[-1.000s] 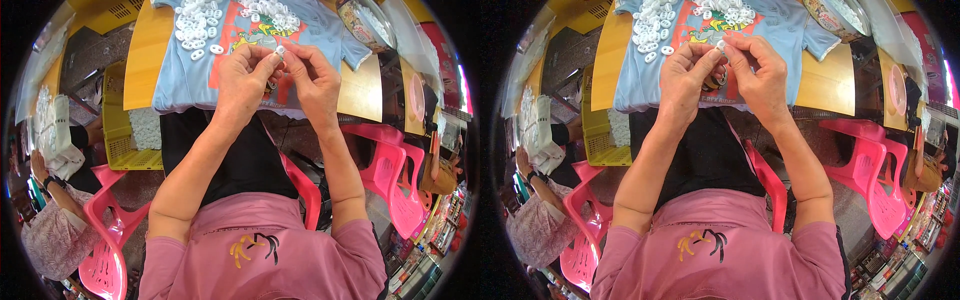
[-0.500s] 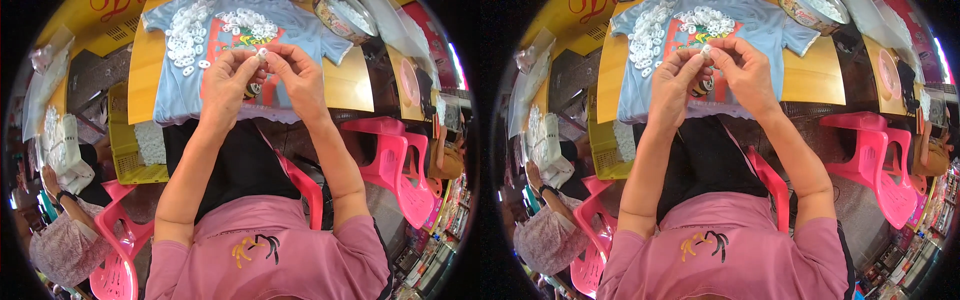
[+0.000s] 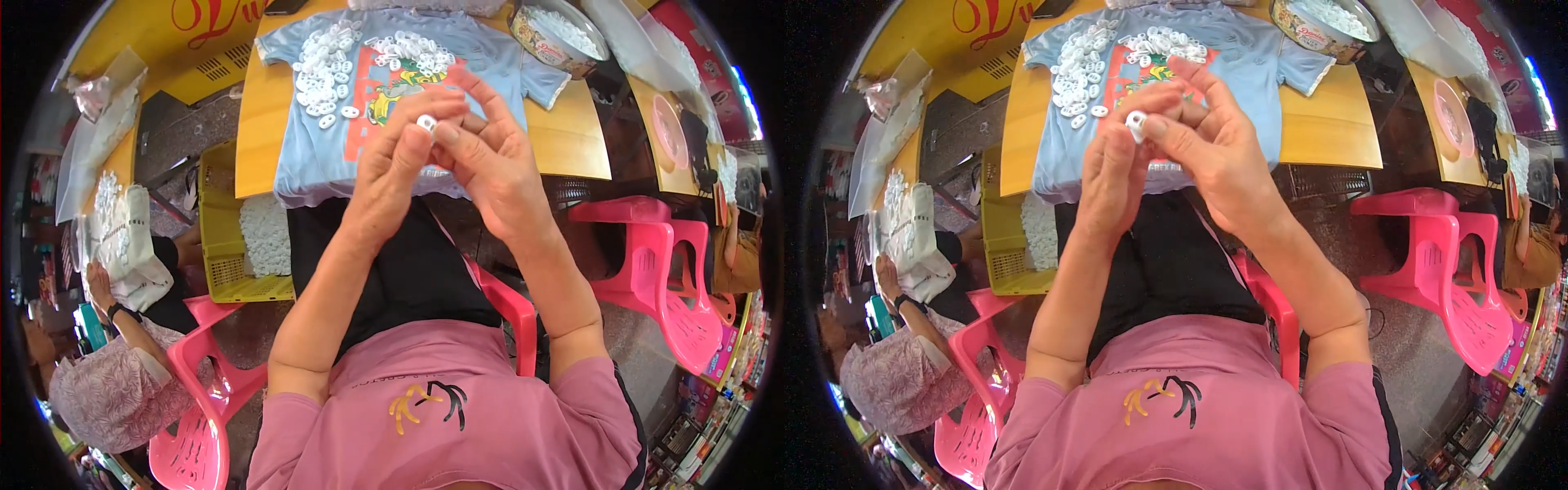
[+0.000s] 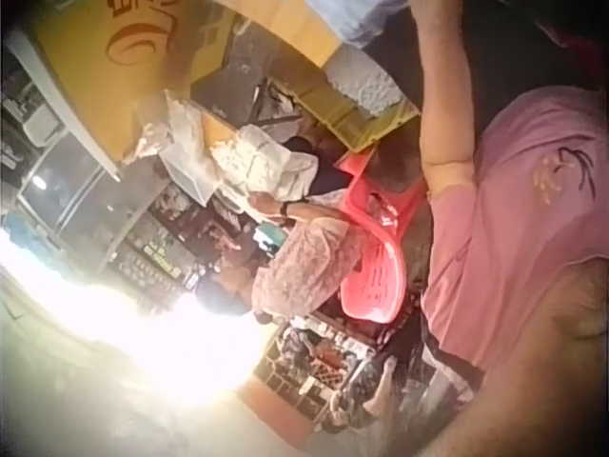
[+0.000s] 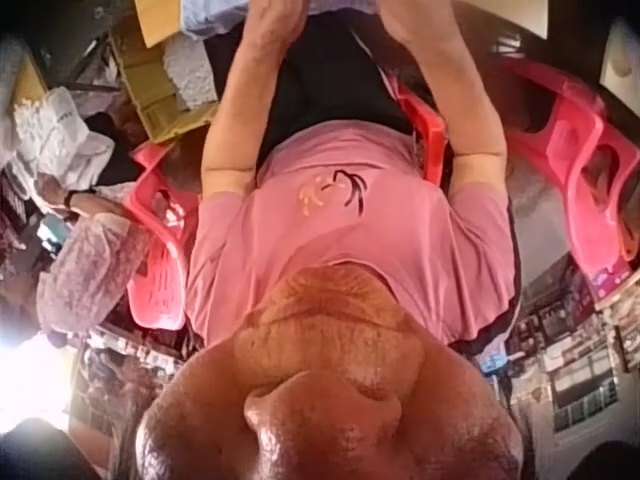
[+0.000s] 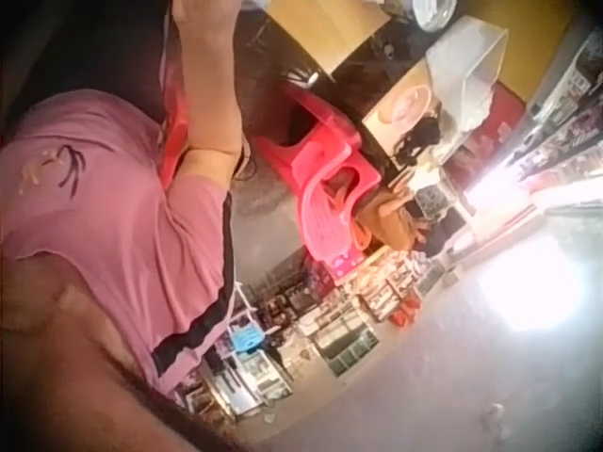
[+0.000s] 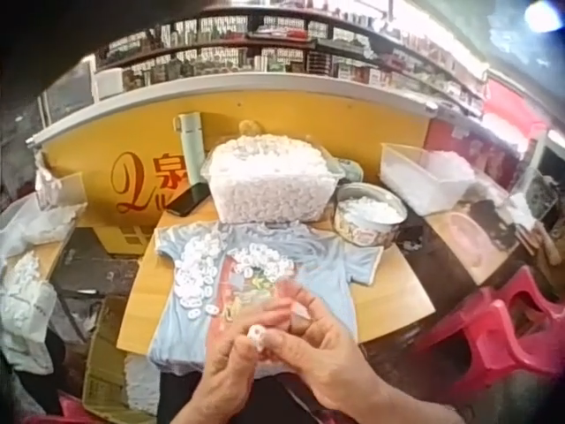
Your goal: Attaching small white plastic parts to a light blue t-shirt manually.
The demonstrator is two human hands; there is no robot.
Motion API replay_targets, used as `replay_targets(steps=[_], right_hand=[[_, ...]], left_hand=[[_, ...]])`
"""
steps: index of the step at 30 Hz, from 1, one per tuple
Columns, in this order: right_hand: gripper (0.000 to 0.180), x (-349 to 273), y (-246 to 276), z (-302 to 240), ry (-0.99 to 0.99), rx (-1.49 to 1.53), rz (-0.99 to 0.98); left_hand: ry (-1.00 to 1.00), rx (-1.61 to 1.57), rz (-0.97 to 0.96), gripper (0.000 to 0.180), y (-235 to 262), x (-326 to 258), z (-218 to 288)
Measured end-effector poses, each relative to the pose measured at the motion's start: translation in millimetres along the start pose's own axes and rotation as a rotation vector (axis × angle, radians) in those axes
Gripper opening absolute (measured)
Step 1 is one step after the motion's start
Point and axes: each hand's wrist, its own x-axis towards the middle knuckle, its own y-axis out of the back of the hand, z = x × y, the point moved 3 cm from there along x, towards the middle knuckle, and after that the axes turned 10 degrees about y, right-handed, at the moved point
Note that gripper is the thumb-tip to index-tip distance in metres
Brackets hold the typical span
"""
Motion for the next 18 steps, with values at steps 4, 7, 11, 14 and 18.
replay_targets(steps=[4, 7, 11, 14, 18], right_hand=[[0.066, -20, -11, 6, -0.117, 0.133, 0.002], [0.074, -29, -18, 7, -0.166, 0.201, -0.01], [0.078, -40, -26, 13, -0.196, 0.215, -0.028], [0.075, -42, -36, 9, -0.187, 0.249, -0.029], [0.073, -46, -50, 7, -0.17, 0.268, -0.024]], left_hand=[[-0.014, -0.046, -0.089, 0.046, -1, -21, 6], [-0.095, 0.06, -0.07, 0.043, 3, -32, 9], [-0.163, 0.131, -0.03, 0.038, 2, -44, 19], [-0.186, 0.111, -0.013, 0.035, 2, -47, 26], [-0.253, 0.112, -0.012, 0.035, 2, -51, 34]])
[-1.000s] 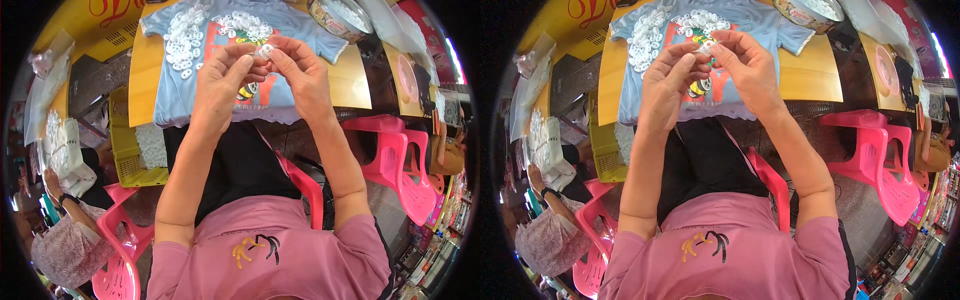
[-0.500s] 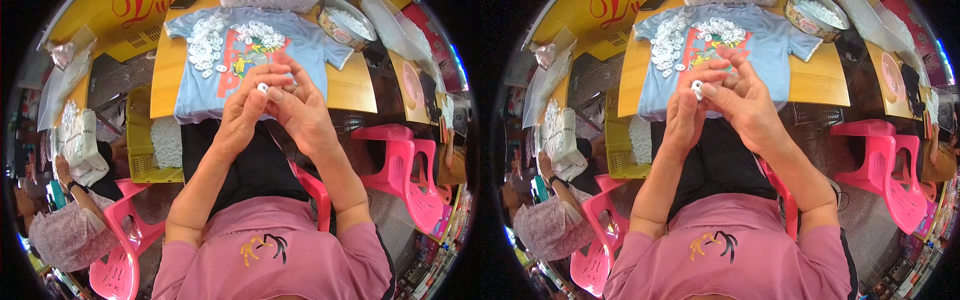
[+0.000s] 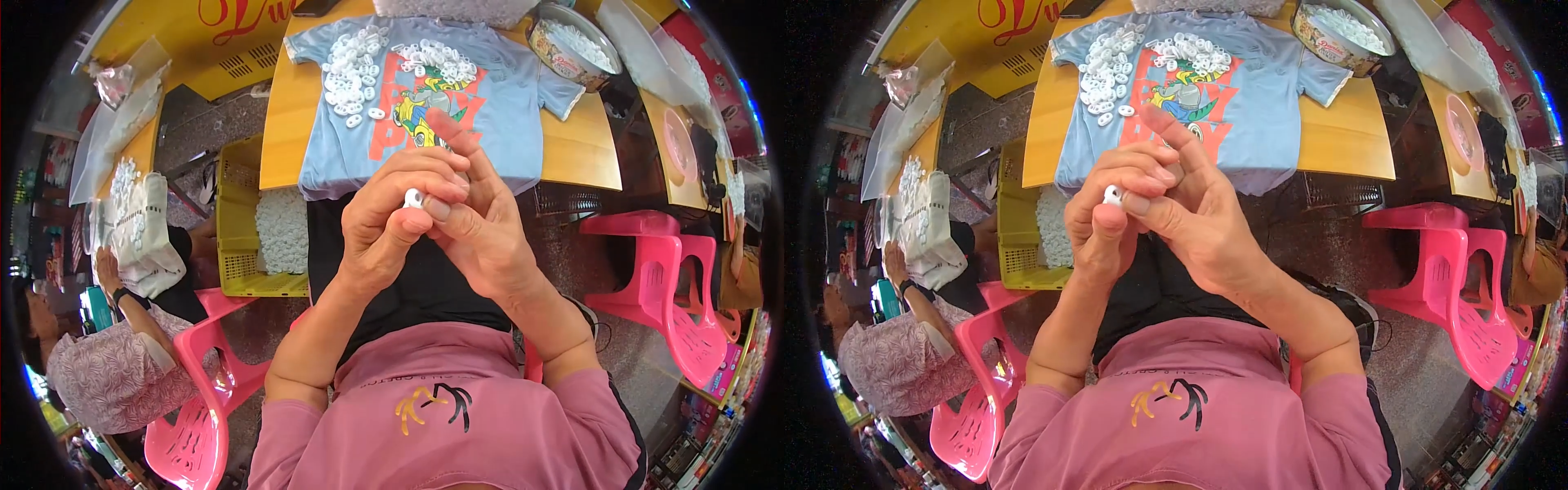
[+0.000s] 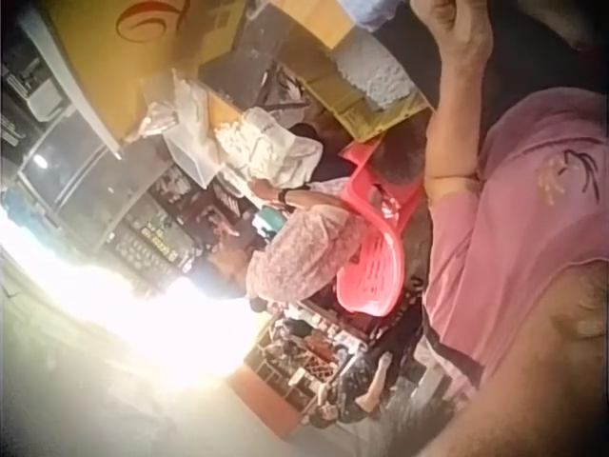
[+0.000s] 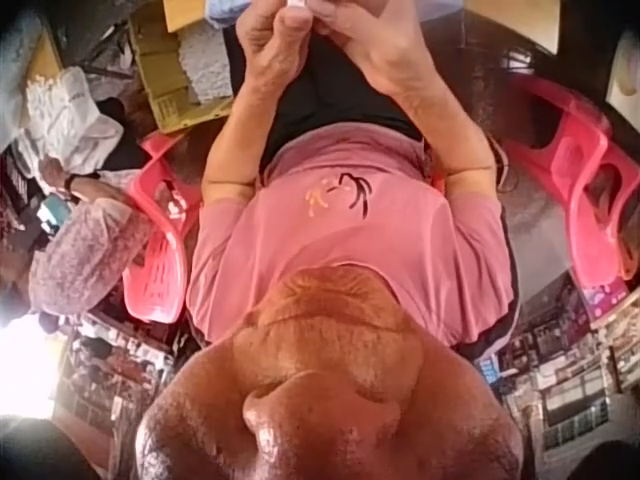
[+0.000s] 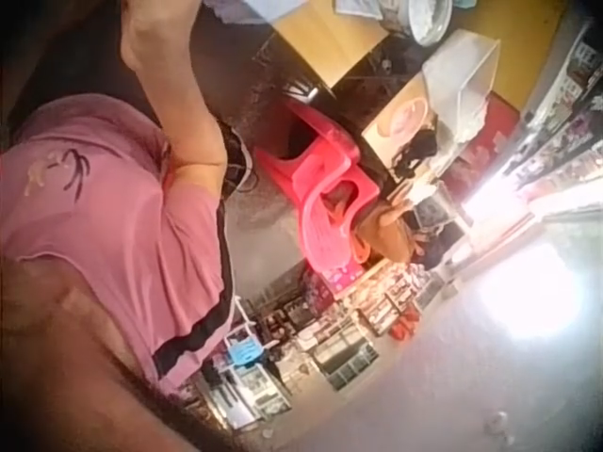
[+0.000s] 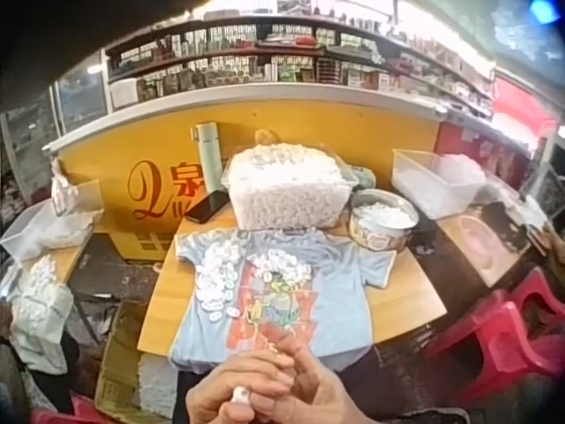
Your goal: Attaching small white plastic parts to a light blue t-shirt manually.
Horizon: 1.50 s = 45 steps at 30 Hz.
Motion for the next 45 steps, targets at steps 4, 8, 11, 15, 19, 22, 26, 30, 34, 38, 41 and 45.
replay_targets(steps=[4, 8, 11, 15, 19, 22, 26, 30, 34, 38, 41, 45], right_hand=[[0.073, 1, -6, 9, 0.044, 0.031, -0.001], [0.068, 4, -4, 8, 0.077, 0.052, -0.025], [0.066, 8, 0, 11, 0.058, 0.047, 0.012], [0.068, 15, 14, 13, 0.042, -0.027, 0.033], [0.067, 19, 19, 20, 0.122, -0.193, 0.053], [0.069, 19, 18, 33, 0.153, -0.284, 0.055], [0.055, 23, 21, 52, 0.053, -0.391, -0.091], [0.022, 54, 48, 33, 0.117, -0.698, -0.048], [0.019, 103, 88, -6, 0.358, -1.2, 0.01], [0.019, 147, 108, -13, 0.323, -1.445, -0.016], [0.018, 162, 109, -12, 0.595, -1.688, -0.182], [0.015, 179, 91, -3, 0.65, -1.886, -0.363]], left_hand=[[-0.08, 0.07, 0.001, 0.034, 4, 3, 3], [0.001, -0.019, 0.002, 0.036, 8, 3, 2], [0.15, -0.069, -0.058, 0.051, 15, 4, -7], [0.402, -0.293, -0.036, 0.078, 17, 1, -7], [0.428, -0.312, 0.116, 0.07, 15, -5, -7], [0.353, -0.107, 0.173, 0.053, 26, -21, -9], [0.36, 0.094, 0.339, 0.034, 52, -41, 3], [0.466, 0.267, 0.443, 0.031, 109, -80, 25], [0.642, 0.589, 0.533, 0.029, 181, -114, 25], [0.645, 1.081, 0.624, 0.033, 251, -157, 3], [0.591, 1.251, 0.642, 0.034, 252, -159, -3], [0.546, 1.123, 0.639, 0.031, 227, -149, 0]])
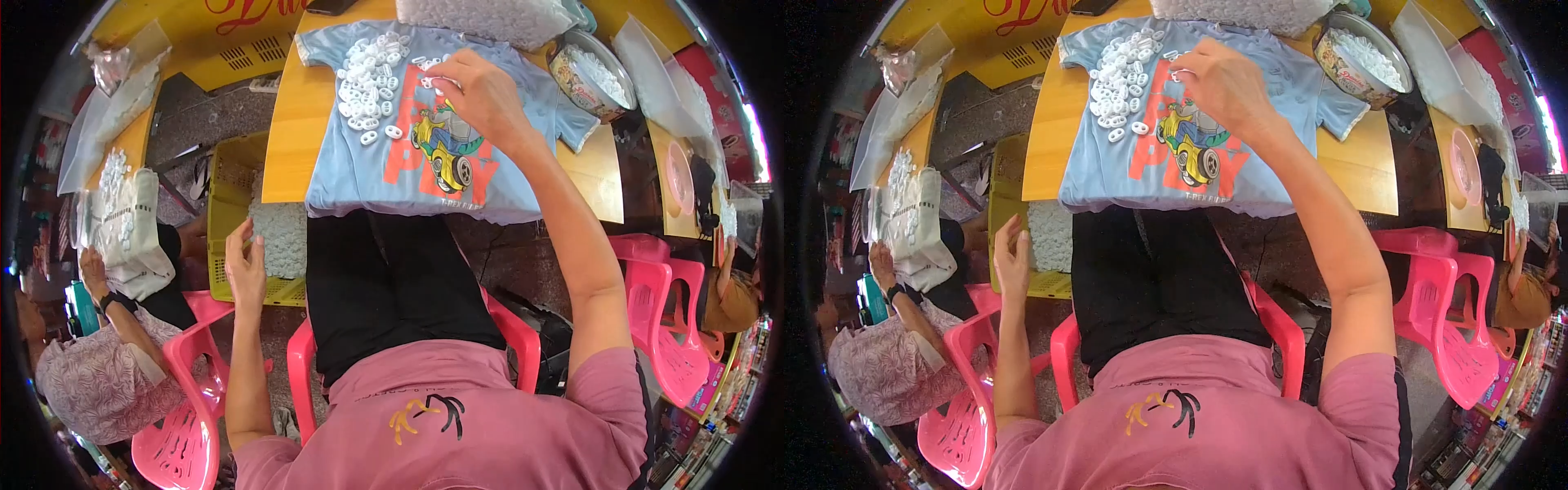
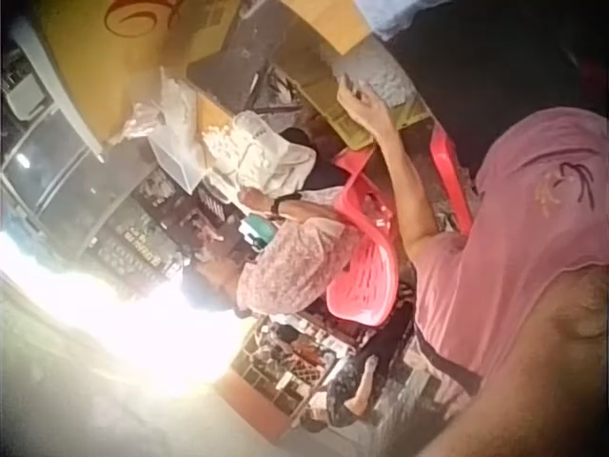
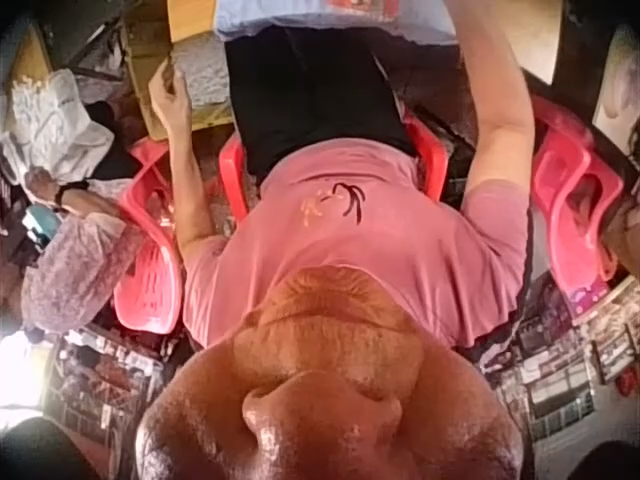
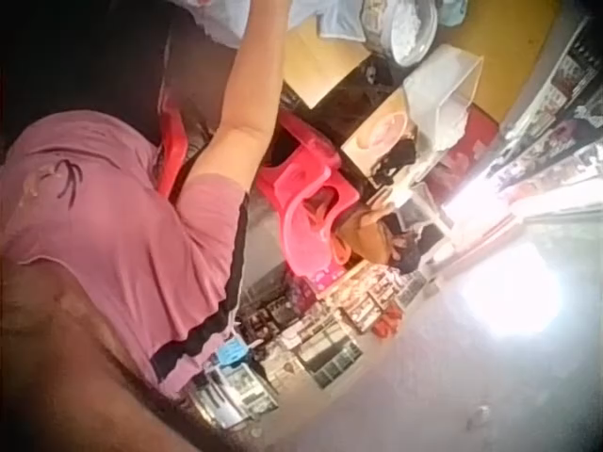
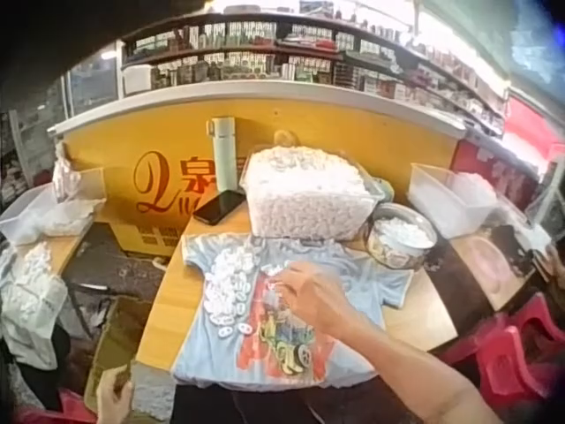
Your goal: Attaching small white plastic parts to a light blue t-shirt manually.
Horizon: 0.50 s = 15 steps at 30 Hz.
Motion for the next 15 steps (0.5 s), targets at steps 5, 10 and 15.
replay_targets(steps=[5, 10, 15], right_hand=[[0.015, 15, -14, 6, 0.118, -0.187, -0.16], [0.017, 21, -16, 5, 0.156, -0.208, -0.265], [0.015, 20, -9, 6, 0.182, 0.141, -0.228]], left_hand=[[-0.119, 0.005, -0.038, 0.026, -2, -20, 70], [-0.343, 0.067, -0.019, 0.026, -2, -33, 108], [-0.419, -0.012, -0.054, 0.029, -13, -36, 126]])
